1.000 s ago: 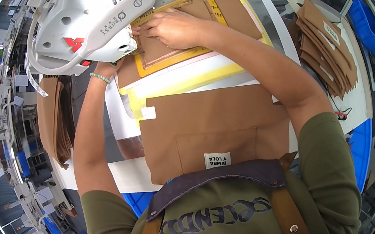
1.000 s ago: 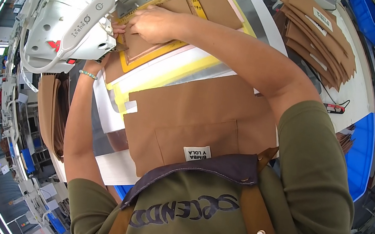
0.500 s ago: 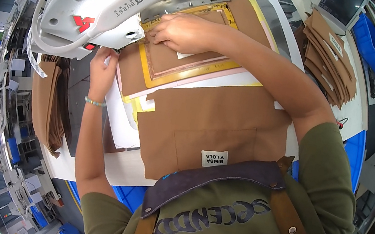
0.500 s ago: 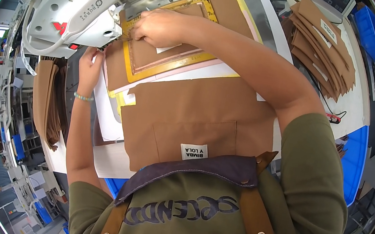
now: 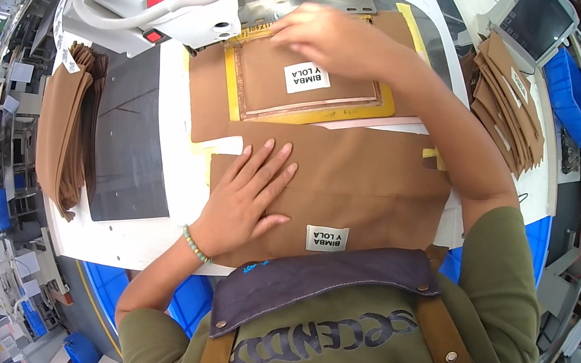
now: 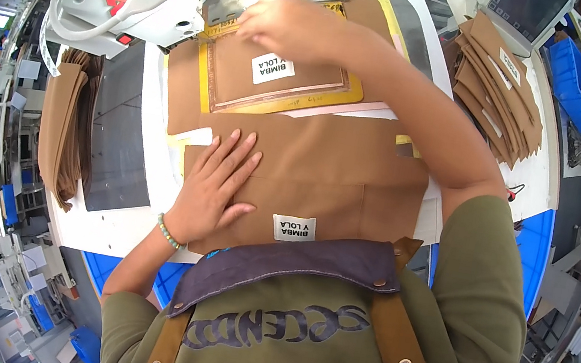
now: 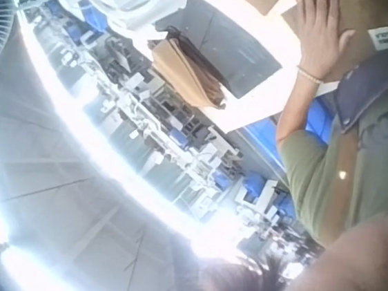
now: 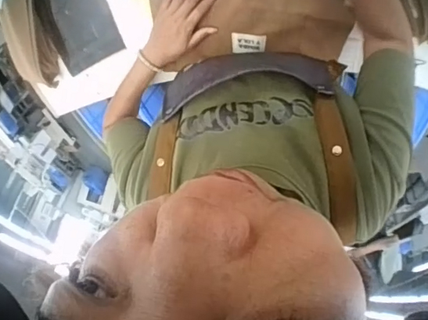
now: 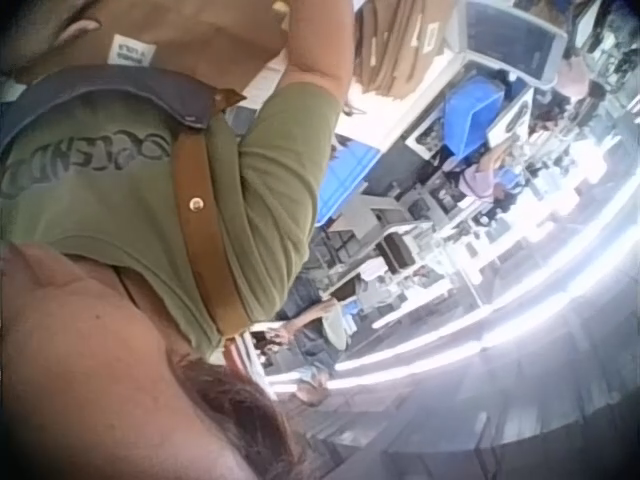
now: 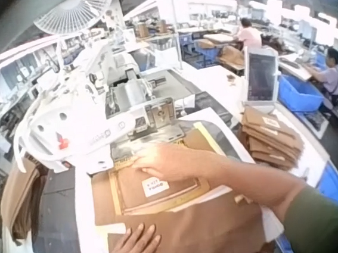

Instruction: The recorder is sewing small leather pockets onto larger leather pieces using an industrial sewing machine.

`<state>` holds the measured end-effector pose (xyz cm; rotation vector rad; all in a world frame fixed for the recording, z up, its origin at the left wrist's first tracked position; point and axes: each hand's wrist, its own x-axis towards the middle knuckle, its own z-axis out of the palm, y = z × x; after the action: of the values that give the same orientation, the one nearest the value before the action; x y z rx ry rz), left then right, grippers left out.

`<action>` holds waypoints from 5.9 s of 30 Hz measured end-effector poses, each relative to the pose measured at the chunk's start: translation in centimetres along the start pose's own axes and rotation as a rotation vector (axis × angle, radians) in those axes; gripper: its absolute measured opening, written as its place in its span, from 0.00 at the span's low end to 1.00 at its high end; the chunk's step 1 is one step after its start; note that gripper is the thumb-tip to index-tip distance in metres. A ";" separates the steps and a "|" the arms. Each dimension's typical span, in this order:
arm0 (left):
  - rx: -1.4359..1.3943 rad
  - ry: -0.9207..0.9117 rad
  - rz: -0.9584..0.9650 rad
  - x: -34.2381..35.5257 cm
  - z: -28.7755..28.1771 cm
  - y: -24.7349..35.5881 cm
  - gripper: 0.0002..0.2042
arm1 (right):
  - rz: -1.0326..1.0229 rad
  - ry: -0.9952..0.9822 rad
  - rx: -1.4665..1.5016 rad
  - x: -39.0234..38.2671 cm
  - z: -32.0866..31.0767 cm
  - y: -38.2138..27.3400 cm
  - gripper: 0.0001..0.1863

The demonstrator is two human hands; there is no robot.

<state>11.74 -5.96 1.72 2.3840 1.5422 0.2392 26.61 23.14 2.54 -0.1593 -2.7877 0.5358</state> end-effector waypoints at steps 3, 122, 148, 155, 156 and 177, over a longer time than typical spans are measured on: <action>-0.004 0.014 -0.019 -1.3 1.3 1.8 0.39 | 0.071 0.048 -0.135 -3.4 -3.0 0.3 0.16; -0.015 0.371 -0.026 1.8 -3.3 -13.2 0.16 | 0.049 0.126 -0.322 -1.7 0.8 -3.7 0.11; -0.002 0.291 0.004 1.9 -3.4 -14.8 0.23 | 0.074 -0.027 -0.040 -0.3 3.0 -6.3 0.25; -0.001 0.258 0.055 2.2 -3.2 -13.9 0.17 | -0.253 0.060 -0.114 -0.2 5.6 -6.8 0.19; -0.043 0.253 0.050 2.1 -3.3 -13.9 0.15 | -0.262 0.063 -0.153 -0.3 5.7 -7.0 0.18; -0.193 0.129 0.195 2.0 -4.9 -15.2 0.29 | -0.221 0.086 -0.154 -0.3 6.1 -7.4 0.18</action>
<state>-1.96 2.49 1.27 2.4037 1.2713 0.5671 24.62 14.16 -0.16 0.0901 -2.7151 0.2553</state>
